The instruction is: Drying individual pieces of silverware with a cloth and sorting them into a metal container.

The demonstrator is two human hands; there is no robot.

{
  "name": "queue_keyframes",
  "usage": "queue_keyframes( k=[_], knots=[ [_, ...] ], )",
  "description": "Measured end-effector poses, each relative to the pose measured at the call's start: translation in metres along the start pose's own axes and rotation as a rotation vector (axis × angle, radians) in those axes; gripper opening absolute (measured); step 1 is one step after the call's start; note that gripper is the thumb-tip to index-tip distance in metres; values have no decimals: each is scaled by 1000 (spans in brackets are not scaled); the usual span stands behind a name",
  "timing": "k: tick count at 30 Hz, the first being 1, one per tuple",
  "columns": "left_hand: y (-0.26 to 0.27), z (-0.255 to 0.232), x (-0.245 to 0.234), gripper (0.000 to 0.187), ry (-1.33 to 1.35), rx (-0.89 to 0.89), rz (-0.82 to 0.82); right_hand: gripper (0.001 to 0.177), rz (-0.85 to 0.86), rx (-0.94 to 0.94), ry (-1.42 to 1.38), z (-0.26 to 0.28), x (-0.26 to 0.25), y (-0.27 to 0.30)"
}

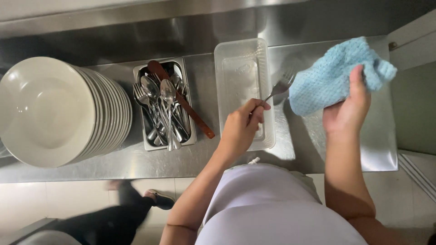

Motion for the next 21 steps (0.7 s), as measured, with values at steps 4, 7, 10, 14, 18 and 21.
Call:
queue_keyframes(
  k=[4, 7, 10, 14, 18, 21],
  knots=[
    [-2, -3, 11, 22, 255, -125, 132, 50, 93, -288, 133, -18, -31, 11],
    [0, -3, 14, 19, 247, -208, 171, 38, 250, -470, 537, -35, -22, 27],
    [0, -6, 15, 19, 89, -79, 130, 30, 595, -615, 853, -28, 71, 63],
    [1, 4, 15, 21, 129, -173, 140, 42, 622, -520, 1071, -43, 77, 68],
    [-2, 11, 19, 20, 186, -159, 83, 30, 689, -559, 1137, -49, 73, 70],
    [-4, 25, 26, 20, 124, -166, 77, 33, 753, -569, 1118, -48, 79, 78]
  ],
)
Point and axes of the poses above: each hand's wrist, its own y-axis away from the middle knuckle, its own x-axis out of the palm, z = x × y, the point moved 6 cm from there along -y, towards the middle knuckle, and after that the axes turned 13 degrees about -y, right-handed, at the moved point
